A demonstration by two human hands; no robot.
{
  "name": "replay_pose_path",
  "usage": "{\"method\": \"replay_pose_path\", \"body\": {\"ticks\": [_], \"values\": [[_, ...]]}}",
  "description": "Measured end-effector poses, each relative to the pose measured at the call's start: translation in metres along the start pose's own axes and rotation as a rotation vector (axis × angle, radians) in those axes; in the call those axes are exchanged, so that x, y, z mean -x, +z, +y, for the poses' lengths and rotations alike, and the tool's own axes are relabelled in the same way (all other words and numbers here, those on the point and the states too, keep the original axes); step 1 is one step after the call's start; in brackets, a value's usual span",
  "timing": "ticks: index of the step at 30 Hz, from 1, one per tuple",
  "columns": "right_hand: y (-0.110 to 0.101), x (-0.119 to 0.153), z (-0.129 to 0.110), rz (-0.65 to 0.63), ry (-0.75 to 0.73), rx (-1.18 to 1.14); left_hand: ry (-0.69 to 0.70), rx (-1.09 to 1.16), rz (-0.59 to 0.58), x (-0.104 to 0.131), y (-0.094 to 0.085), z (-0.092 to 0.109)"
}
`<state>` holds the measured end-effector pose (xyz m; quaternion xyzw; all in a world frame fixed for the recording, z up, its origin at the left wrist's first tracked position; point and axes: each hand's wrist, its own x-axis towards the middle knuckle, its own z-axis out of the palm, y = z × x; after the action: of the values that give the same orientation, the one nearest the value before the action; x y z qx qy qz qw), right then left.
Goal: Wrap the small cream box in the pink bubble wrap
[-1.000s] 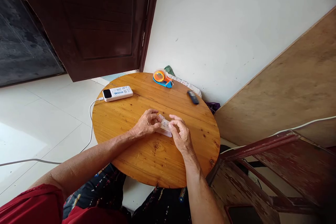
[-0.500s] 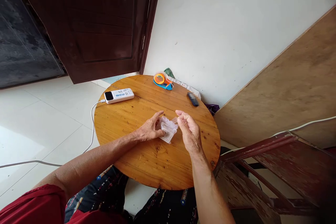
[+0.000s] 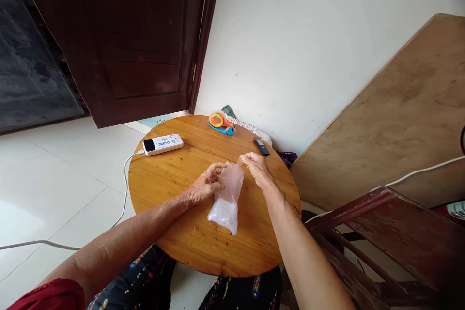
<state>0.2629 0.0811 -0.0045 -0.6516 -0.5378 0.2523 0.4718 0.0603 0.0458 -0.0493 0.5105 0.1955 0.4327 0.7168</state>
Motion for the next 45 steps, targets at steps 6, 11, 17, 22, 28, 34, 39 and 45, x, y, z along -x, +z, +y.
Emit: {"method": "replay_pose_path", "body": {"ticks": [6, 11, 17, 22, 28, 34, 39, 45], "values": [[-0.036, -0.041, -0.047, 0.174, -0.043, -0.030, -0.107, -0.040, 0.036, -0.003, -0.001, -0.004], [-0.079, -0.053, -0.120, 0.366, -0.353, -0.223, -0.170, -0.040, 0.045, -0.002, 0.000, 0.003], [-0.037, 0.057, -0.072, -0.200, -0.244, 0.373, -0.193, -0.030, 0.026, -0.001, 0.002, 0.010], [-0.005, 0.094, -0.022, 0.013, -0.164, 0.638, -0.212, 0.048, 0.010, 0.000, 0.002, 0.008], [-0.007, 0.067, -0.012, 0.021, 0.013, 0.190, -0.138, -0.018, 0.066, -0.002, -0.003, 0.009], [0.003, 0.064, 0.013, 0.100, 0.109, -0.109, -0.056, -0.017, 0.209, -0.007, -0.011, 0.010], [0.007, 0.071, 0.024, 0.149, 0.153, -0.279, -0.041, -0.183, 0.229, -0.008, -0.011, 0.013], [0.005, 0.077, 0.022, -0.035, 0.203, -0.650, 0.151, -0.814, 0.390, 0.004, -0.005, 0.021]]}}
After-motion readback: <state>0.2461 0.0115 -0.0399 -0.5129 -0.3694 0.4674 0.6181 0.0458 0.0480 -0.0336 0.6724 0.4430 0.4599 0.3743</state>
